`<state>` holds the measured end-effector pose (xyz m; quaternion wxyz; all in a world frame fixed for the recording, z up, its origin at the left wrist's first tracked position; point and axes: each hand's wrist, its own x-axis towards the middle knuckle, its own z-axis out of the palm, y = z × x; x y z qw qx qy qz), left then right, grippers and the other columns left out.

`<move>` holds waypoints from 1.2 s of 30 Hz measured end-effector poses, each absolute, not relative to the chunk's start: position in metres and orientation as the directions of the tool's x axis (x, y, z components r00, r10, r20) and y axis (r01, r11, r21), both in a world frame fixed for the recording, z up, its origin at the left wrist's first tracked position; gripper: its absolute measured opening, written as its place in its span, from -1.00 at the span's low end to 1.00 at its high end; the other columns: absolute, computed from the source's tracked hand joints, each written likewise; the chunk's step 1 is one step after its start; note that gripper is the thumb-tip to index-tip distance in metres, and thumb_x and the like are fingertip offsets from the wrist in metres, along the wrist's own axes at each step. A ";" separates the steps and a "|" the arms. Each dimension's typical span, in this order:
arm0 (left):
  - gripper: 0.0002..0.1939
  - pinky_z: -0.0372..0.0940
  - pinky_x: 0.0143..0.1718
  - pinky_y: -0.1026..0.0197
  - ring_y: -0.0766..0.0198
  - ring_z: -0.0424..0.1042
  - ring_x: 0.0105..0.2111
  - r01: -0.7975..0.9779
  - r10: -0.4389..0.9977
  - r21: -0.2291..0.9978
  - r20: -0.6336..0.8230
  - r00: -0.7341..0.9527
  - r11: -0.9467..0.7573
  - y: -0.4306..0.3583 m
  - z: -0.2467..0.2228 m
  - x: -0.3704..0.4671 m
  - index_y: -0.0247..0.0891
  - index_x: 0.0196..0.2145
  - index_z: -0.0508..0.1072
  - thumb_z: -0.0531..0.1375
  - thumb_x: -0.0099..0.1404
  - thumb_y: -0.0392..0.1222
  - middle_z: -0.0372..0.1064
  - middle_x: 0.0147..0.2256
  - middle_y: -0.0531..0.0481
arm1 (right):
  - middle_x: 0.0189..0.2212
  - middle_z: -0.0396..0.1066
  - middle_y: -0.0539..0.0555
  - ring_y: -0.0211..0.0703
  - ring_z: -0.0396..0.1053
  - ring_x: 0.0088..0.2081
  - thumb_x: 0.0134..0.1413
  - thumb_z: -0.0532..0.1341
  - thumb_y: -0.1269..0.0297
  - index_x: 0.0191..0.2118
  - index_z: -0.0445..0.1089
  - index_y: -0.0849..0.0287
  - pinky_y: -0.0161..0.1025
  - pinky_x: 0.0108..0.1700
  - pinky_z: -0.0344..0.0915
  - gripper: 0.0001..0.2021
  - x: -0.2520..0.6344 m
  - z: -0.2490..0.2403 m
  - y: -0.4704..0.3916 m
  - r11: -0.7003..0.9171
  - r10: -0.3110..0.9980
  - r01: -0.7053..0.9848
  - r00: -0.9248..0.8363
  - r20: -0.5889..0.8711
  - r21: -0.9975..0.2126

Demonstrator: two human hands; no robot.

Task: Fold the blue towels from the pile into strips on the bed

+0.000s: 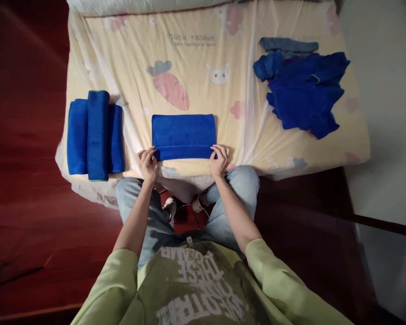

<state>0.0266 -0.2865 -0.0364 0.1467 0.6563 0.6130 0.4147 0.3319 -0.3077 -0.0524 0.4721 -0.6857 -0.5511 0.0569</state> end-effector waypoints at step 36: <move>-0.51 0.24 0.27 -0.09 -0.01 0.29 0.19 0.591 0.961 0.787 0.269 -0.070 -0.177 -0.282 -0.035 0.021 -0.17 0.13 0.49 0.08 0.28 -0.34 0.47 0.06 -0.15 | 0.01 0.52 0.21 0.00 0.42 0.11 0.19 0.15 0.39 0.06 0.44 0.15 0.07 0.27 0.32 -0.67 0.337 -0.052 -0.310 0.081 0.837 0.601 0.392 0.382 -0.795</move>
